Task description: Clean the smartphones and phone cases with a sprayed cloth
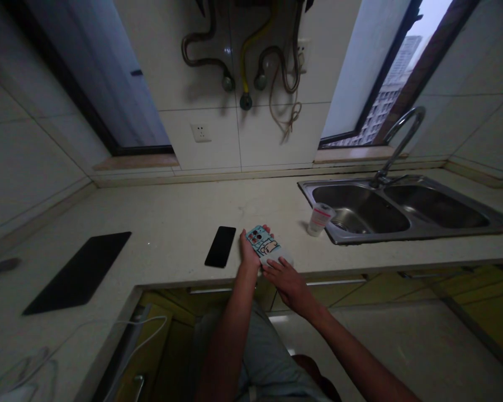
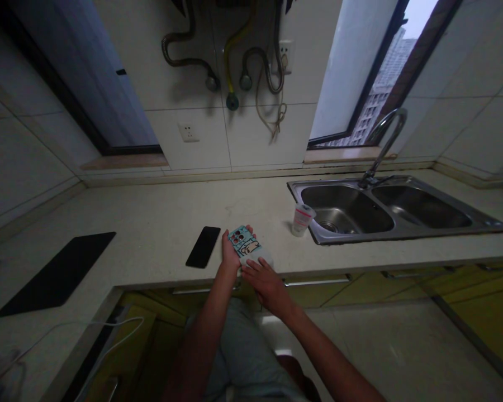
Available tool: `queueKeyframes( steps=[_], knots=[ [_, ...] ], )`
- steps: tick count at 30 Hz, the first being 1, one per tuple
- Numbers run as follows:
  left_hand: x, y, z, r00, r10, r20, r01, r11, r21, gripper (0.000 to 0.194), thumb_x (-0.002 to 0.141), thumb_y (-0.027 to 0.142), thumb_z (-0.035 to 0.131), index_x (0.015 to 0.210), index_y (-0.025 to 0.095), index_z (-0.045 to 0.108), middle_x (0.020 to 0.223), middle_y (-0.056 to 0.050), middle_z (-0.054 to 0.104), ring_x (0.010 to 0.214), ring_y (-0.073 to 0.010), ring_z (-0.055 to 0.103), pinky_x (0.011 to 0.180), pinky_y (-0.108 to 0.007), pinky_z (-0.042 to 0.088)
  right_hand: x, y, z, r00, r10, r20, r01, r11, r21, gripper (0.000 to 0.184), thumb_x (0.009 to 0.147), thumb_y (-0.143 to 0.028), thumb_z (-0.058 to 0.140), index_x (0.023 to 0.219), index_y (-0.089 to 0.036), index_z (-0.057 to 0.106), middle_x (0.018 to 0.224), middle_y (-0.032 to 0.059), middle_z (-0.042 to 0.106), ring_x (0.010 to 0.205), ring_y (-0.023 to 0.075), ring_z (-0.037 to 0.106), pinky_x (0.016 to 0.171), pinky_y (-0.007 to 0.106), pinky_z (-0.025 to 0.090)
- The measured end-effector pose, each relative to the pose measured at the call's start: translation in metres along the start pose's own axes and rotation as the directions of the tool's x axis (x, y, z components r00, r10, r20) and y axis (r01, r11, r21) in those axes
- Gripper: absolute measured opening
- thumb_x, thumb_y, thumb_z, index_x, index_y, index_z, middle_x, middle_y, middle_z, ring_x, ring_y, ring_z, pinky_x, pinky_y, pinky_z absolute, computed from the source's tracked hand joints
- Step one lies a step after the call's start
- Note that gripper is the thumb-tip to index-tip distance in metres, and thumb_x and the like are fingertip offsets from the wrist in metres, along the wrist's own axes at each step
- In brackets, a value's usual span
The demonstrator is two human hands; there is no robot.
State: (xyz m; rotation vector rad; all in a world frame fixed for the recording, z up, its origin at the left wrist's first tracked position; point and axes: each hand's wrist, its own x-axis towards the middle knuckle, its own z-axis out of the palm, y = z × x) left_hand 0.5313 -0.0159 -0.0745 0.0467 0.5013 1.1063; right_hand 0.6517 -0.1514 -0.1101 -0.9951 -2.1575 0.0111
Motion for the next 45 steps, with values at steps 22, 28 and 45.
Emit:
queueKeyframes(
  steps=[22,28,45],
  knots=[
    [-0.003,0.003,0.003,0.984,0.18,-0.008,-0.18,0.984,-0.002,0.049,0.093,0.05,0.035,0.097,0.013,0.068,0.089,-0.014,0.074,0.088,-0.0251,0.072,0.087,-0.042,0.055,0.057,0.026,0.005,0.646,0.737,-0.199,-0.547,0.629,0.553,0.04,0.093,-0.04,0.053,0.124,-0.021,0.07,0.13,0.0093,0.068,0.123,0.0258,0.063,0.11,0.049,0.046],
    [-0.01,0.003,0.008,0.972,0.226,-0.06,-0.229,0.972,-0.049,0.041,0.094,0.049,0.038,0.09,0.017,0.063,0.088,-0.011,0.074,0.084,-0.0235,0.072,0.085,-0.043,0.055,0.032,0.005,0.026,0.446,0.87,-0.209,-0.576,0.458,0.677,0.053,0.092,-0.048,0.053,0.134,-0.015,0.062,0.139,0.015,0.061,0.131,0.0296,0.057,0.112,0.053,0.042],
    [-0.004,-0.002,0.007,0.967,0.239,-0.086,-0.239,0.971,0.01,0.04,0.092,0.048,0.038,0.097,0.017,0.062,0.087,-0.011,0.074,0.08,-0.0235,0.072,0.083,-0.041,0.055,0.01,-0.076,0.033,0.456,0.889,0.041,-0.472,0.203,0.858,0.049,0.086,-0.059,0.063,0.112,-0.02,0.073,0.112,0.0106,0.076,0.096,0.031,0.075,0.083,0.05,0.063]
  ],
)
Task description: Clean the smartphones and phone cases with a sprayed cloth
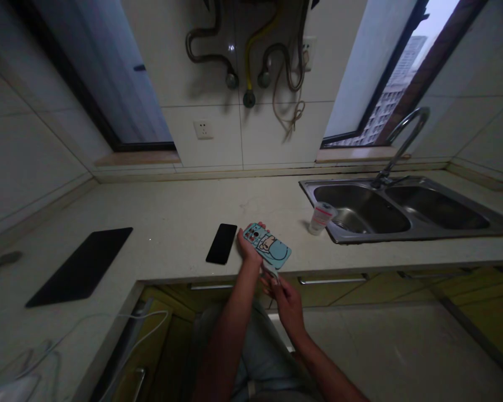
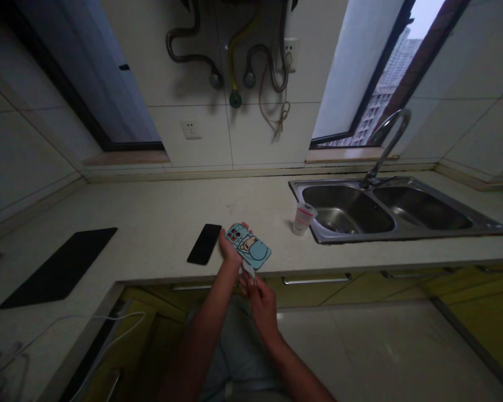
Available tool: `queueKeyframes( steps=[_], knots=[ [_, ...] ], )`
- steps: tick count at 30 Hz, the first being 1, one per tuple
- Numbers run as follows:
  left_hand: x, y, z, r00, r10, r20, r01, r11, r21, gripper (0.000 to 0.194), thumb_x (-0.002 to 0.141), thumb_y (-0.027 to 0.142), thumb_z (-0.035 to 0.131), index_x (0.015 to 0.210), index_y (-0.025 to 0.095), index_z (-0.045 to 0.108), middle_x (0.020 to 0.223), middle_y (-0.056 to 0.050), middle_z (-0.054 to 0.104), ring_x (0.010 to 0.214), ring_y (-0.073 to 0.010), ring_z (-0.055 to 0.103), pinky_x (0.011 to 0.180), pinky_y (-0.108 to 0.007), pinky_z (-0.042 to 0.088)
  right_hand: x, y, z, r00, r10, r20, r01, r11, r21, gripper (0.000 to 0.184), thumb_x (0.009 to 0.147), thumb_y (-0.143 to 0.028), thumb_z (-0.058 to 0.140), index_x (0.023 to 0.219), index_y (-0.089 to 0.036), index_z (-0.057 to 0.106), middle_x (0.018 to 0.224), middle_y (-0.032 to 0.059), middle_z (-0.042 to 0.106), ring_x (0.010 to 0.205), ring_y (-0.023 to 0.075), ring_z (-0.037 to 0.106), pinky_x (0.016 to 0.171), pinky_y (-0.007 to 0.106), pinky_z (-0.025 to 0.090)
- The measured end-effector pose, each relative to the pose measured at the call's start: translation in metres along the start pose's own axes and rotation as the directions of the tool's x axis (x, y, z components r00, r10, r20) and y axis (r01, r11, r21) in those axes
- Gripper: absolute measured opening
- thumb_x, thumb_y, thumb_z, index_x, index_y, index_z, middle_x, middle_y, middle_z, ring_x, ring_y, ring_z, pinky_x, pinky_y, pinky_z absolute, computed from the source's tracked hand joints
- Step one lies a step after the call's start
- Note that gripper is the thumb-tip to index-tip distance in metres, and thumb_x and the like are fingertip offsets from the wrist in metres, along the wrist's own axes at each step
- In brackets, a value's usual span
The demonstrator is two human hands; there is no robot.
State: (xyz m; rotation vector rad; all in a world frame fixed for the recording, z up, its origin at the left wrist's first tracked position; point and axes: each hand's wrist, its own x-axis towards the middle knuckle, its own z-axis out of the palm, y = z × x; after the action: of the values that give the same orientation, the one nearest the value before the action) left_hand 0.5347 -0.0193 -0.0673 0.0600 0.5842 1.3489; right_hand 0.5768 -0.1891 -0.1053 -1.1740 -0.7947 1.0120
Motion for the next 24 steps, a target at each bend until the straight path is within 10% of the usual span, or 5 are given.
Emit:
queueKeyframes(
  steps=[10,15,18,24],
  knots=[
    [-0.001,0.005,0.001,0.986,-0.158,0.047,0.157,0.987,0.029,0.038,0.091,0.046,0.042,0.085,0.016,0.065,0.084,-0.013,0.074,0.083,-0.0267,0.072,0.082,-0.044,0.056,0.044,-0.051,-0.07,0.919,-0.203,-0.339,0.178,0.979,-0.104,0.037,0.089,-0.052,0.062,0.1,-0.018,0.072,0.096,0.0095,0.077,0.092,0.0285,0.075,0.082,0.045,0.063],
    [0.001,0.003,-0.001,0.95,-0.292,0.111,0.279,0.953,0.118,0.037,0.088,0.046,0.046,0.084,0.015,0.065,0.081,-0.014,0.074,0.083,-0.0273,0.073,0.081,-0.044,0.057,0.072,-0.049,-0.061,0.855,-0.5,0.138,0.468,0.63,-0.62,0.037,0.096,-0.033,0.051,0.127,-0.02,0.067,0.14,0.0133,0.061,0.132,0.0285,0.056,0.111,0.05,0.045],
    [0.001,0.001,-0.001,0.939,-0.312,0.149,0.292,0.946,0.142,0.039,0.087,0.047,0.046,0.081,0.014,0.066,0.079,-0.014,0.073,0.089,-0.0286,0.072,0.085,-0.044,0.056,0.084,-0.032,-0.041,0.803,-0.4,0.441,0.586,0.403,-0.703,0.04,0.094,-0.019,0.048,0.13,-0.016,0.064,0.149,0.0172,0.051,0.14,0.0291,0.047,0.114,0.051,0.042],
    [0.004,0.003,-0.003,0.931,-0.345,0.118,0.321,0.929,0.187,0.038,0.082,0.051,0.056,0.081,0.014,0.066,0.084,-0.015,0.074,0.092,-0.0296,0.072,0.089,-0.044,0.054,0.087,-0.025,-0.013,0.713,-0.306,0.631,0.694,0.184,-0.696,0.047,0.095,-0.013,0.042,0.142,-0.009,0.051,0.151,0.0234,0.046,0.147,0.0341,0.035,0.115,0.064,0.032]
  ],
)
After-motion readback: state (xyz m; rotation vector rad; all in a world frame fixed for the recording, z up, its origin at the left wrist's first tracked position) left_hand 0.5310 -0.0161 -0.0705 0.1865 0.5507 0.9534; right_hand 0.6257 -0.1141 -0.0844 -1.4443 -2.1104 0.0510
